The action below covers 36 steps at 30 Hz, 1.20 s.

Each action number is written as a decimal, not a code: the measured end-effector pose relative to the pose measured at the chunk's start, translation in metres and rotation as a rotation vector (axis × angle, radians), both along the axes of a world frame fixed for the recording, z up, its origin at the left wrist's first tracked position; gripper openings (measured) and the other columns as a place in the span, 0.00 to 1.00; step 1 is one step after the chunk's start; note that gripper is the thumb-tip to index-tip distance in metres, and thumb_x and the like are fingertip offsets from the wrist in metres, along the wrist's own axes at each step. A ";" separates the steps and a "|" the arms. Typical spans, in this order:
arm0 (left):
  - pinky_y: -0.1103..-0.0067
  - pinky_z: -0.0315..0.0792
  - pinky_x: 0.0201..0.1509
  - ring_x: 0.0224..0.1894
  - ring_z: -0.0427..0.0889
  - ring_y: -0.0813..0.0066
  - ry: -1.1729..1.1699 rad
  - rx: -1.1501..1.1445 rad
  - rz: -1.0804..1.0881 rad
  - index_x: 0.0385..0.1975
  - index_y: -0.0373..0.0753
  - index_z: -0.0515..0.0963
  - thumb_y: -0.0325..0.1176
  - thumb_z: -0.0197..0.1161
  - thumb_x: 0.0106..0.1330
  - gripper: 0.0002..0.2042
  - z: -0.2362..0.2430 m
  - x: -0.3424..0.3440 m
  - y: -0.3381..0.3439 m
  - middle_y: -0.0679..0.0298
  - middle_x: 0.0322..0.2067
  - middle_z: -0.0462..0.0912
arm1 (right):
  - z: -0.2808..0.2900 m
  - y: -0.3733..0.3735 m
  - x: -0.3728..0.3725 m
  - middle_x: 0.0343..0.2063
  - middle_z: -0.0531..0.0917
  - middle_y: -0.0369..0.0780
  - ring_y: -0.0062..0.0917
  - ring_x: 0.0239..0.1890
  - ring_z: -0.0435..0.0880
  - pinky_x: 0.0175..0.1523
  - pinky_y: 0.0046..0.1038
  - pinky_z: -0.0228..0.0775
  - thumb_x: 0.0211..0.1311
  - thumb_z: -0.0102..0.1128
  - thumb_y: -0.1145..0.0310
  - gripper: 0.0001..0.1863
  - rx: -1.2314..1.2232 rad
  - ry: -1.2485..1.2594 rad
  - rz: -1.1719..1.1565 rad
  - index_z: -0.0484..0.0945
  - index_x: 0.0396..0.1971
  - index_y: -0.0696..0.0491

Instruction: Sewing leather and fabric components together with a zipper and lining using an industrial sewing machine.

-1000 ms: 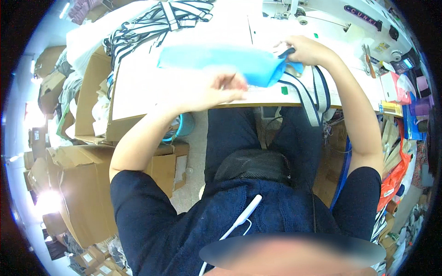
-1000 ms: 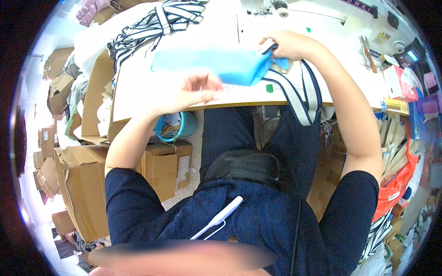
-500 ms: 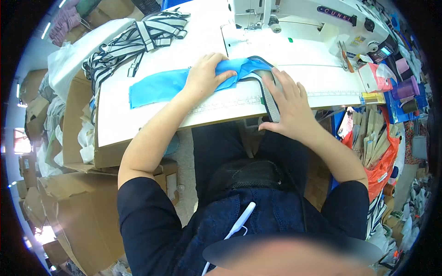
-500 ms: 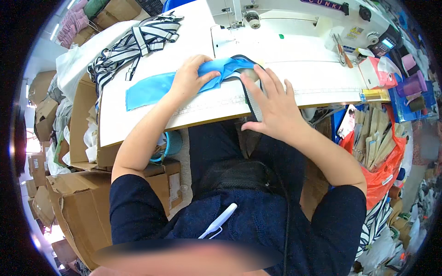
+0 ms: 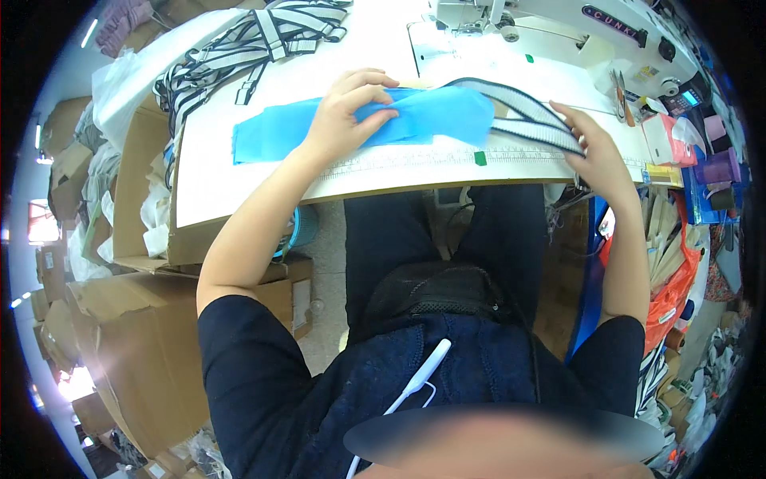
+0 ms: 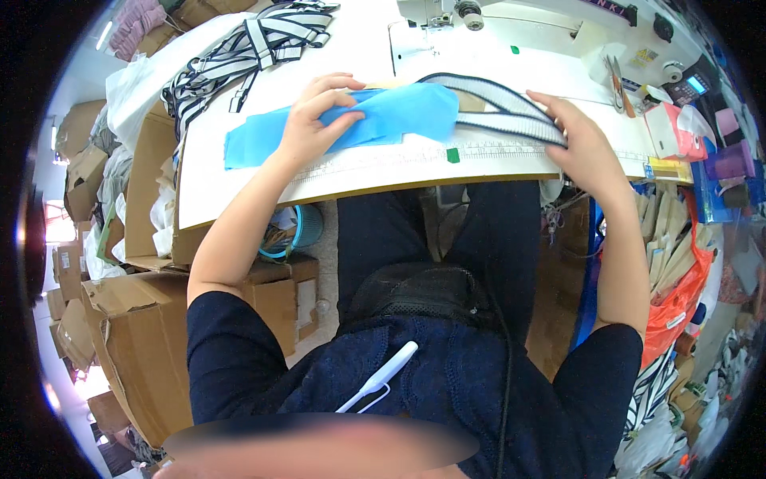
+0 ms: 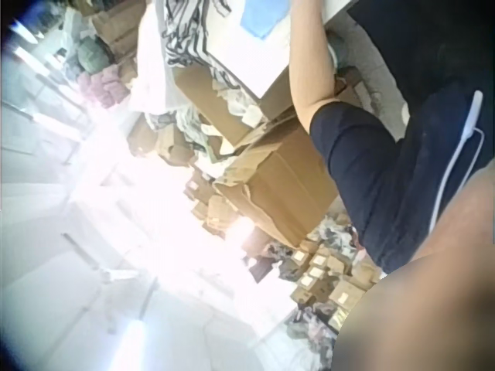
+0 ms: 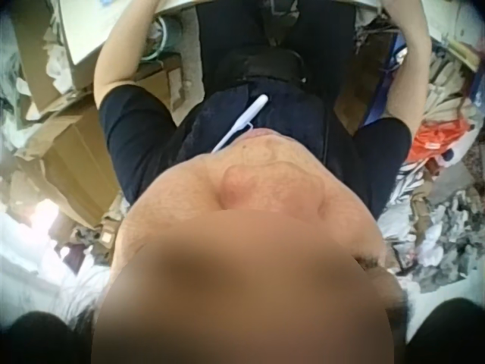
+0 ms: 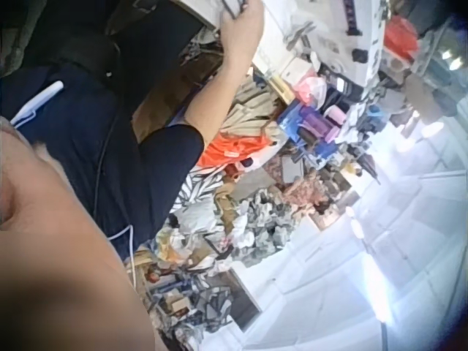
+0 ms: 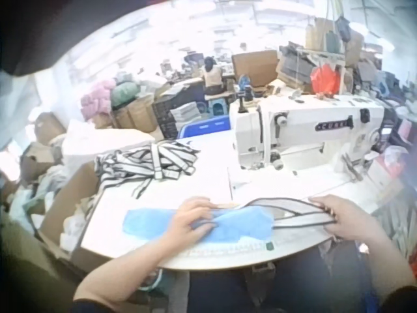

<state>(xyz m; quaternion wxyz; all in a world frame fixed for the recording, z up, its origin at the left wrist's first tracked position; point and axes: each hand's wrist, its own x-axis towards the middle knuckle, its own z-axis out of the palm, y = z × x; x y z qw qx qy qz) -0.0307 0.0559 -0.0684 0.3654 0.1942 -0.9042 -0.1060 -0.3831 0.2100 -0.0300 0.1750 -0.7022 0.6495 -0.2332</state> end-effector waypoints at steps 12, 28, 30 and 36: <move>0.72 0.72 0.53 0.47 0.79 0.67 -0.209 0.490 -0.069 0.52 0.41 0.77 0.40 0.68 0.58 0.22 0.025 -0.015 0.003 0.61 0.41 0.81 | -0.025 -0.043 -0.016 0.42 0.75 0.42 0.34 0.46 0.77 0.54 0.29 0.70 0.51 0.53 0.83 0.34 -0.172 0.081 0.008 0.71 0.62 0.44; 0.73 0.70 0.52 0.45 0.78 0.63 -0.152 0.187 0.061 0.34 0.40 0.80 0.25 0.59 0.58 0.06 0.003 -0.020 -0.029 0.61 0.37 0.79 | -0.010 -0.016 -0.037 0.41 0.79 0.45 0.38 0.46 0.80 0.53 0.32 0.70 0.49 0.68 0.70 0.22 0.009 0.286 -0.168 0.76 0.45 0.56; 0.72 0.70 0.53 0.46 0.77 0.63 -0.178 0.070 0.063 0.35 0.41 0.80 0.26 0.59 0.58 0.07 0.003 -0.021 -0.031 0.61 0.37 0.79 | -0.004 -0.020 -0.035 0.40 0.80 0.46 0.39 0.44 0.81 0.51 0.32 0.71 0.49 0.69 0.69 0.21 0.087 0.291 -0.196 0.75 0.43 0.57; 0.71 0.69 0.55 0.47 0.77 0.63 -0.192 0.019 0.097 0.37 0.42 0.79 0.27 0.59 0.57 0.09 0.001 -0.018 -0.029 0.62 0.37 0.80 | 0.005 -0.027 -0.029 0.30 0.80 0.41 0.26 0.27 0.78 0.36 0.28 0.69 0.50 0.69 0.71 0.19 0.203 0.226 -0.280 0.72 0.41 0.55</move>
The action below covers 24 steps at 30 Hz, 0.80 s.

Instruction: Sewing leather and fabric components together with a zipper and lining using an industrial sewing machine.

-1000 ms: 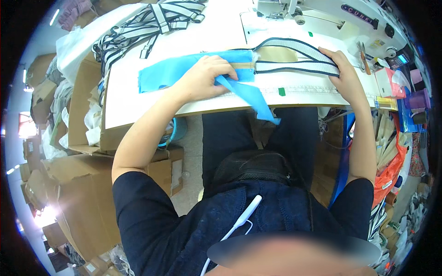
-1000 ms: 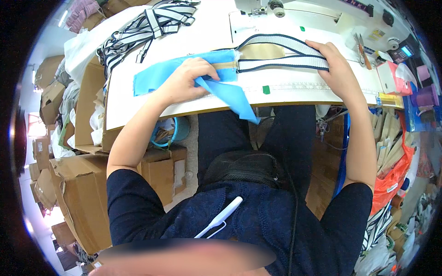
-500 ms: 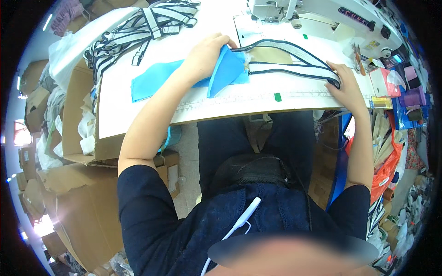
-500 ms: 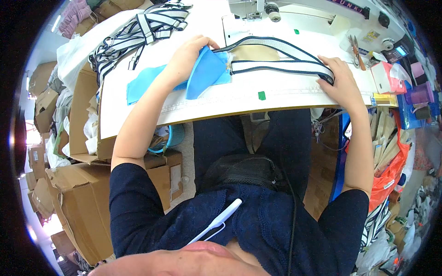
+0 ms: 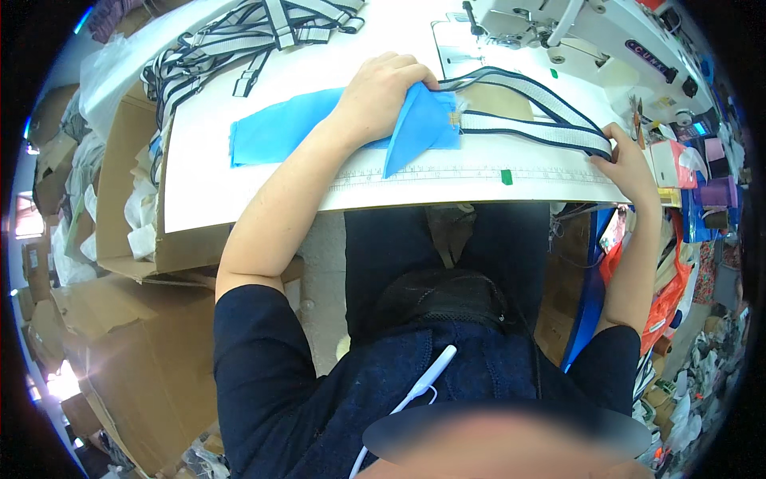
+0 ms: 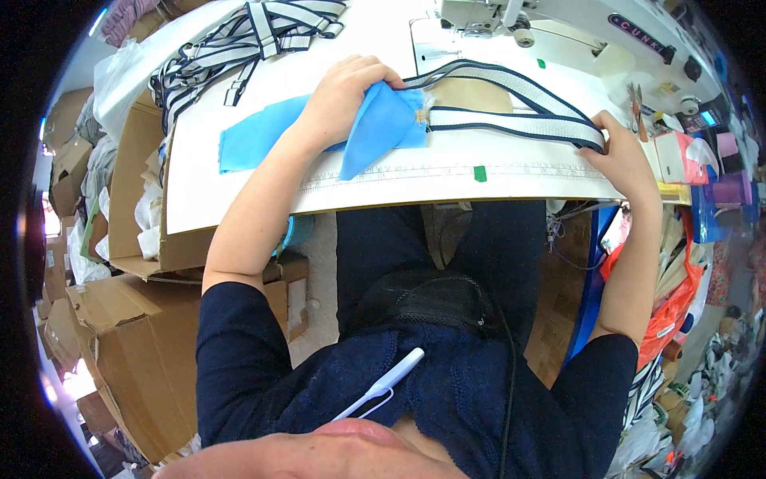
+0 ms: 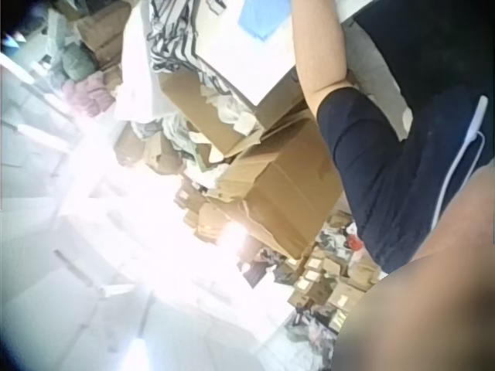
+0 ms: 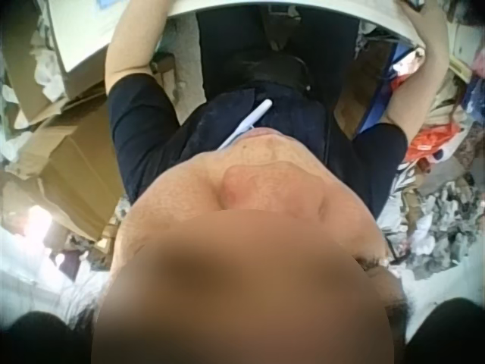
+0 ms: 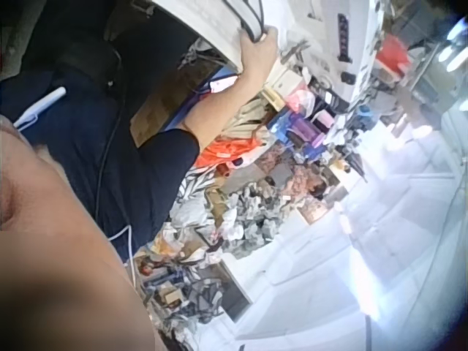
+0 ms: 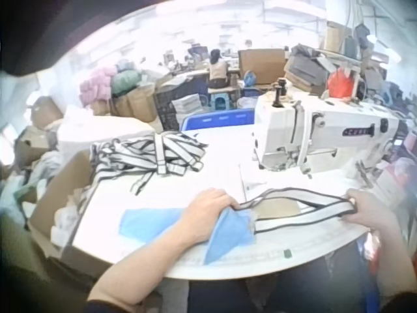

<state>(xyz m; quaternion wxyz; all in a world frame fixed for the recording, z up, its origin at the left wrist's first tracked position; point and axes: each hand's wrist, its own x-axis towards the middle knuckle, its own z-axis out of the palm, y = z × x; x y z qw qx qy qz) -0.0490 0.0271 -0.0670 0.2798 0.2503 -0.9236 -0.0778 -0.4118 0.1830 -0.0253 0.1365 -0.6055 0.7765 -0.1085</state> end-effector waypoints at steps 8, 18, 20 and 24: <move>0.71 0.65 0.58 0.50 0.76 0.66 -0.077 -0.101 0.010 0.40 0.44 0.80 0.28 0.60 0.59 0.09 0.003 -0.003 0.010 0.65 0.42 0.80 | 0.009 -0.003 -0.011 0.28 0.74 0.33 0.14 0.26 0.69 0.32 0.20 0.60 0.50 0.68 0.76 0.17 -0.058 -0.096 0.068 0.72 0.40 0.55; 0.72 0.68 0.57 0.49 0.77 0.68 -0.183 0.121 0.112 0.41 0.46 0.82 0.30 0.63 0.60 0.10 -0.006 -0.002 0.002 0.64 0.43 0.81 | 0.008 -0.003 -0.010 0.34 0.75 0.32 0.14 0.38 0.74 0.45 0.17 0.66 0.49 0.67 0.84 0.21 -0.037 -0.202 0.148 0.70 0.42 0.56; 0.73 0.70 0.55 0.48 0.78 0.70 -0.139 0.238 0.070 0.41 0.46 0.82 0.30 0.63 0.60 0.09 -0.007 0.002 -0.007 0.65 0.42 0.81 | 0.011 -0.002 -0.001 0.29 0.74 0.32 0.15 0.32 0.71 0.39 0.19 0.63 0.48 0.69 0.79 0.19 -0.129 -0.245 0.199 0.72 0.41 0.56; 0.78 0.77 0.48 0.44 0.80 0.77 0.698 1.168 -0.504 0.41 0.43 0.82 0.29 0.62 0.66 0.07 0.000 0.015 -0.022 0.66 0.44 0.82 | 0.056 -0.002 0.045 0.26 0.73 0.33 0.16 0.27 0.69 0.32 0.20 0.60 0.47 0.71 0.74 0.19 -0.217 -0.183 0.300 0.73 0.40 0.54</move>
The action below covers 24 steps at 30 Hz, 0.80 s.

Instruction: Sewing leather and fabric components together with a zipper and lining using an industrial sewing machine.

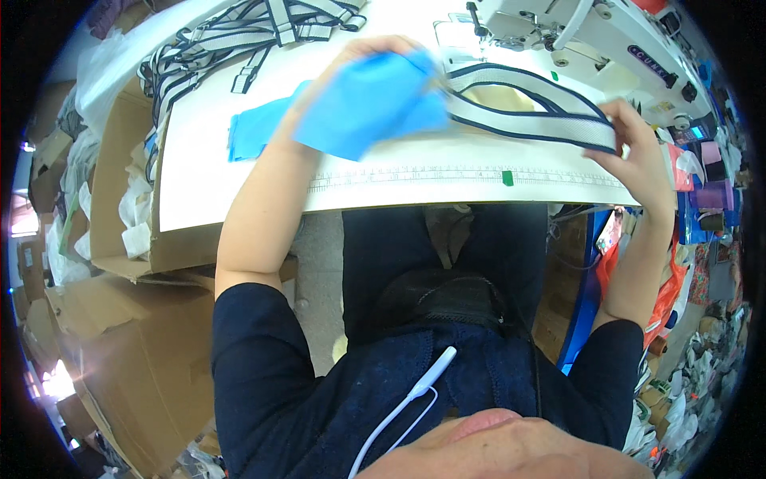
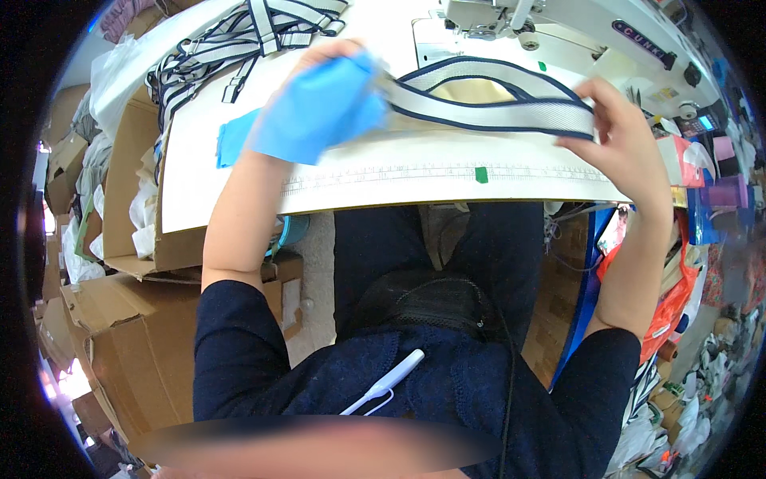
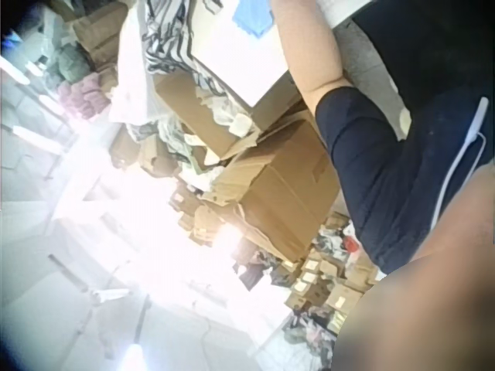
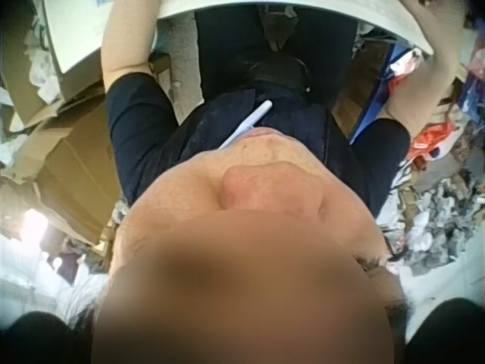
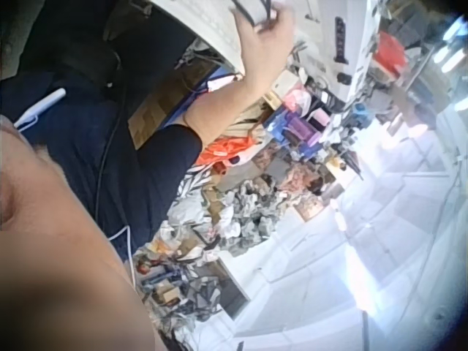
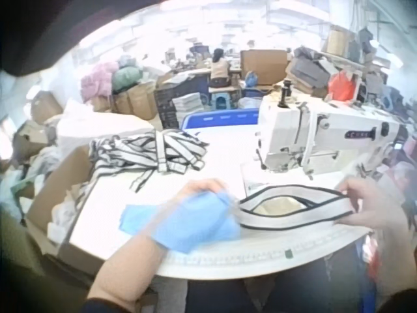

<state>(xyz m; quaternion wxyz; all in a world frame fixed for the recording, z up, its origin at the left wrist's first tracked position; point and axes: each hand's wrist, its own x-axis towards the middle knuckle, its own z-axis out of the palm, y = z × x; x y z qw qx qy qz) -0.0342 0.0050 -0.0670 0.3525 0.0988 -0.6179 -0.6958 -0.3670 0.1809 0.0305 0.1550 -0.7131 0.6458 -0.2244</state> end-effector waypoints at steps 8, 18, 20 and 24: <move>0.48 0.57 0.70 0.57 0.77 0.59 0.671 0.352 -0.044 0.41 0.43 0.81 0.48 0.52 0.71 0.16 0.032 0.070 -0.039 0.66 0.46 0.83 | 0.042 -0.107 0.158 0.34 0.82 0.52 0.43 0.40 0.82 0.44 0.35 0.73 0.51 0.66 0.66 0.17 -0.349 -0.282 0.200 0.76 0.38 0.60; 0.82 0.60 0.34 0.25 0.66 0.81 0.599 0.192 -0.185 0.48 0.37 0.75 0.42 0.55 0.70 0.16 0.054 0.096 -0.041 0.66 0.34 0.77 | -0.029 -0.127 0.131 0.44 0.84 0.39 0.28 0.39 0.83 0.45 0.29 0.74 0.61 0.61 0.67 0.17 -0.270 -0.174 0.421 0.79 0.50 0.52; 0.82 0.60 0.31 0.25 0.67 0.81 0.391 0.038 -0.026 0.47 0.38 0.75 0.42 0.60 0.68 0.15 0.053 0.085 -0.033 0.65 0.33 0.77 | -0.044 -0.102 0.090 0.47 0.83 0.38 0.28 0.43 0.82 0.49 0.30 0.74 0.61 0.60 0.67 0.20 -0.094 -0.057 0.404 0.77 0.54 0.50; 0.83 0.72 0.46 0.39 0.77 0.79 -0.211 -0.236 0.450 0.46 0.43 0.76 0.36 0.62 0.67 0.11 0.029 0.034 -0.001 0.69 0.38 0.78 | -0.065 -0.066 0.021 0.49 0.81 0.38 0.29 0.52 0.79 0.56 0.32 0.70 0.58 0.61 0.71 0.18 -0.088 0.034 0.236 0.76 0.50 0.50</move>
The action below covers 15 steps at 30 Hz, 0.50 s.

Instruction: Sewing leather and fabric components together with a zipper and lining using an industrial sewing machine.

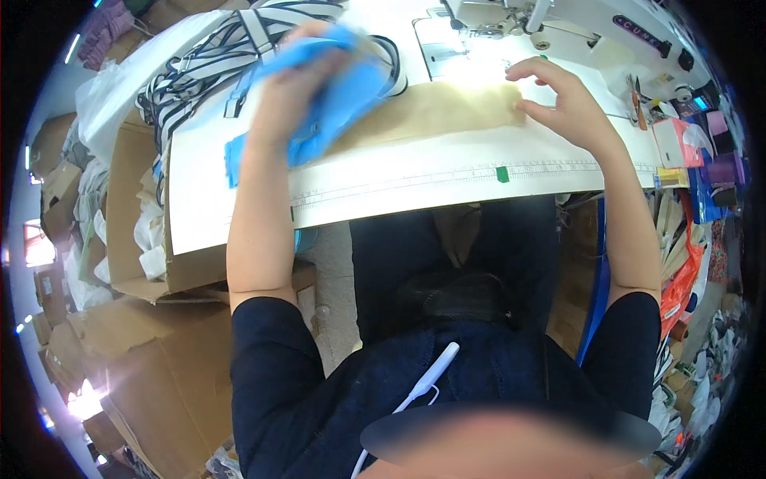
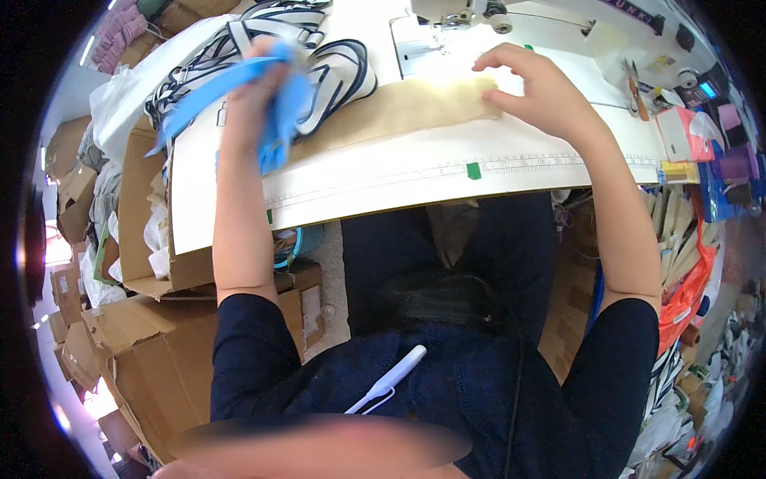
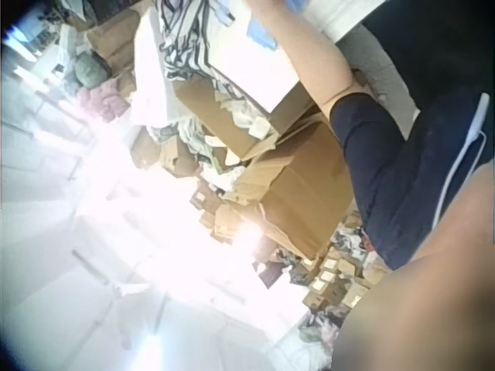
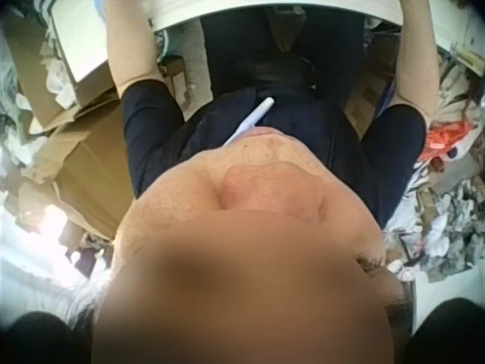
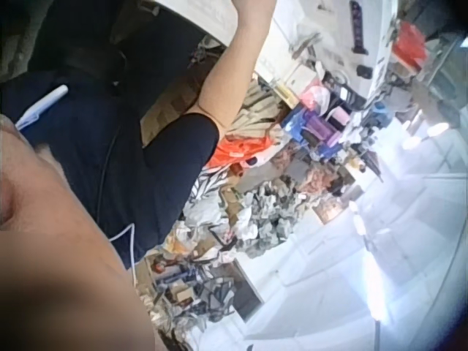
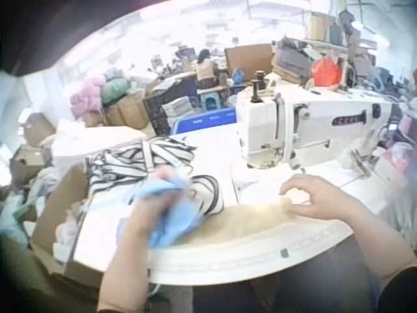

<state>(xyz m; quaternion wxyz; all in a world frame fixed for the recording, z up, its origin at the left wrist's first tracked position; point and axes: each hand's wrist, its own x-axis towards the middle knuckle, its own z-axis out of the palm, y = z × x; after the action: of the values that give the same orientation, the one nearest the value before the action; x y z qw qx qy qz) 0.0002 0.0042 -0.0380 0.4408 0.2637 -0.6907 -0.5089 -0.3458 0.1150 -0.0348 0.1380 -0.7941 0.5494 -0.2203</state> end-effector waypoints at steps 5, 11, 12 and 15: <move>0.77 0.74 0.47 0.39 0.82 0.70 -0.545 -0.221 -0.154 0.51 0.40 0.77 0.21 0.58 0.55 0.21 -0.021 -0.055 0.032 0.57 0.37 0.84 | -0.035 0.008 -0.018 0.50 0.80 0.38 0.33 0.56 0.75 0.64 0.33 0.64 0.53 0.63 0.76 0.16 -0.147 -0.038 0.128 0.77 0.44 0.52; 0.76 0.74 0.44 0.34 0.82 0.70 -0.595 -0.170 -0.093 0.49 0.40 0.79 0.22 0.59 0.56 0.19 -0.030 -0.049 0.021 0.59 0.31 0.84 | -0.048 0.008 -0.022 0.52 0.79 0.39 0.34 0.59 0.73 0.65 0.35 0.62 0.52 0.54 0.83 0.19 -0.201 0.127 0.159 0.79 0.45 0.52; 0.76 0.74 0.42 0.33 0.82 0.69 -0.683 -0.180 -0.094 0.48 0.41 0.79 0.23 0.60 0.56 0.18 -0.028 -0.049 0.021 0.58 0.30 0.84 | -0.049 0.009 -0.023 0.52 0.79 0.39 0.34 0.60 0.73 0.65 0.35 0.62 0.52 0.52 0.84 0.21 -0.226 0.137 0.162 0.79 0.46 0.52; 0.75 0.73 0.40 0.32 0.82 0.65 -0.767 -0.242 -0.077 0.46 0.40 0.80 0.25 0.61 0.55 0.16 -0.025 -0.049 0.017 0.55 0.30 0.84 | -0.056 0.006 -0.025 0.54 0.78 0.39 0.35 0.60 0.73 0.66 0.35 0.62 0.52 0.51 0.83 0.23 -0.299 0.171 0.200 0.79 0.49 0.51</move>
<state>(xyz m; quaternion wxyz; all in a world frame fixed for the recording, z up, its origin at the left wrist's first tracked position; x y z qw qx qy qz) -0.0487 0.0212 -0.0628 0.1595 0.3547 -0.8694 -0.3048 -0.3711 0.1209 -0.0904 -0.0075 -0.8721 0.4387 -0.2167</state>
